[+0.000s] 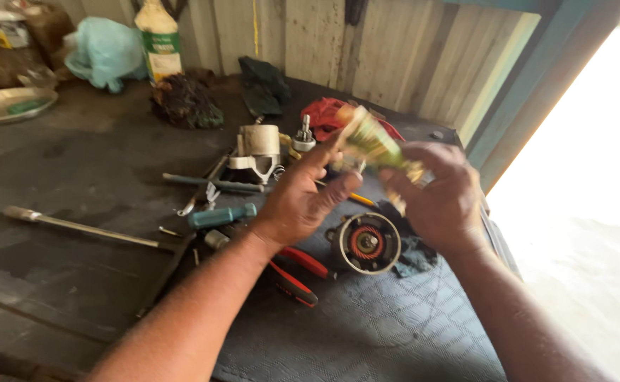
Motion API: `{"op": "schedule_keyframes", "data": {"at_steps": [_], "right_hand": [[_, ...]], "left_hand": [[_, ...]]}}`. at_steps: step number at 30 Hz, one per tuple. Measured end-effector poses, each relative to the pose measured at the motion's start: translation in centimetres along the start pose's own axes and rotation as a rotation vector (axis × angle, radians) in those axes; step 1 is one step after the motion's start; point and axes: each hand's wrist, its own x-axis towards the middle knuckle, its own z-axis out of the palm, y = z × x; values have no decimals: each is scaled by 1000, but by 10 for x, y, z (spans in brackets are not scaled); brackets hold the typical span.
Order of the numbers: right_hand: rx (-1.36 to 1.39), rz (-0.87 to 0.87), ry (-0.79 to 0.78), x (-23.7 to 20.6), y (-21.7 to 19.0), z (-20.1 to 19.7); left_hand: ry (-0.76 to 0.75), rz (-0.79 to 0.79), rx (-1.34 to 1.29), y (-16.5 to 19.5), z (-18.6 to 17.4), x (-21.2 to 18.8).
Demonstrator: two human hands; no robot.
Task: The person uses a screwdriver to adjust internal components of a cylindrical metal housing with copper windings. They wipe the interior with a cloth, apply a paste from a tube, and insert a rotor-like assembly into the housing. The person then places a metal cap over the opening and sets the assembly aside.
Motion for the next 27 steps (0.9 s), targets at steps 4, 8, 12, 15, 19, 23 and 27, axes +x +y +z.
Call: {"op": "schedule_keyframes", "data": {"at_steps": [4, 8, 12, 15, 19, 23, 27], "right_hand": [[95, -196, -94, 2, -13, 6], [84, -315, -132, 8, -19, 5], [-12, -415, -136, 7, -20, 5], [-122, -401, -137, 4, -15, 5], [-128, -354, -90, 0, -3, 0], [-125, -273, -81, -4, 8, -6], [-65, -175, -123, -6, 12, -7]], "left_hand": [[-20, -35, -183, 4, 4, 1], [32, 2, -441, 5, 13, 7], [141, 20, -272, 13, 14, 5], [219, 176, 165, 22, 7, 4], [132, 268, 507, 23, -6, 6], [-72, 235, 662, 9, 0, 3], [-122, 270, 619, -10, 2, 1]]}}
